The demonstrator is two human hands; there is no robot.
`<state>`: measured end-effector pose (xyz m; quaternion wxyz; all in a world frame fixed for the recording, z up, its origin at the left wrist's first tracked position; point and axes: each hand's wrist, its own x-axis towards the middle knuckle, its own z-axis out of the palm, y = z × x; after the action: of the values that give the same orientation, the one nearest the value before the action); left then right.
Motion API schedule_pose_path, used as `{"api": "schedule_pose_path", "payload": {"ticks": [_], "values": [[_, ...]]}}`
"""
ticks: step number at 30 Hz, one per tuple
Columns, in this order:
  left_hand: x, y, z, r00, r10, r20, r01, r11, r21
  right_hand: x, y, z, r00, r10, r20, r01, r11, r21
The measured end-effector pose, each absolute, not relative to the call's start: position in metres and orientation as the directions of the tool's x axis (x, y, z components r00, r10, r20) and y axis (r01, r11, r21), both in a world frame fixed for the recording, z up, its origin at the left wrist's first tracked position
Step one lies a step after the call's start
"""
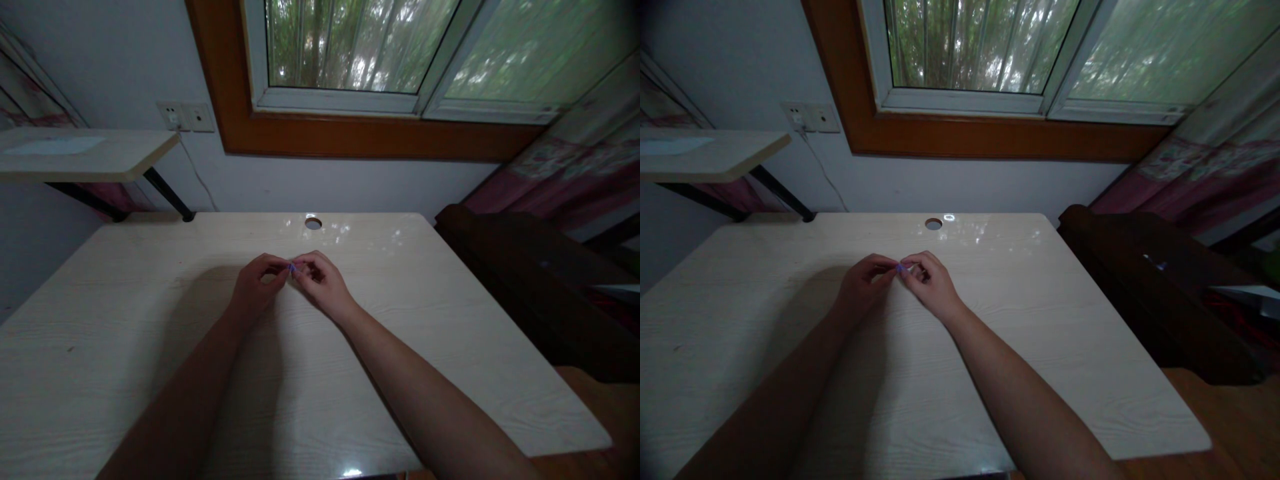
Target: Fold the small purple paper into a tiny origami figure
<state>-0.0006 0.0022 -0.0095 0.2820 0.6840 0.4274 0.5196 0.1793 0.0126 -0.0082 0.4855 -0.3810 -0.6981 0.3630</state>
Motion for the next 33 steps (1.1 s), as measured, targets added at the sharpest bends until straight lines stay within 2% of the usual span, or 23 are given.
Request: {"api": "schedule_pose_path", "payload": {"ticks": [15, 25, 33], "values": [[0.001, 0.002, -0.007, 0.072, 0.898, 0.434, 0.307, -0.434, 0.847, 0.180, 0.014, -0.016, -0.220, 0.916, 0.336, 0.152, 0.373, -0.915], [0.005, 0.001, -0.009, 0.114, 0.931, 0.346, 0.234, -0.363, 0.902, 0.180, 0.015, -0.016, -0.153, 0.936, 0.318, 0.181, 0.343, -0.922], [0.003, 0.003, -0.011, 0.043, 0.903, 0.428, 0.381, -0.411, 0.828, 0.180, 0.014, -0.017, -0.162, 0.936, 0.313, 0.215, 0.343, -0.914]]}}
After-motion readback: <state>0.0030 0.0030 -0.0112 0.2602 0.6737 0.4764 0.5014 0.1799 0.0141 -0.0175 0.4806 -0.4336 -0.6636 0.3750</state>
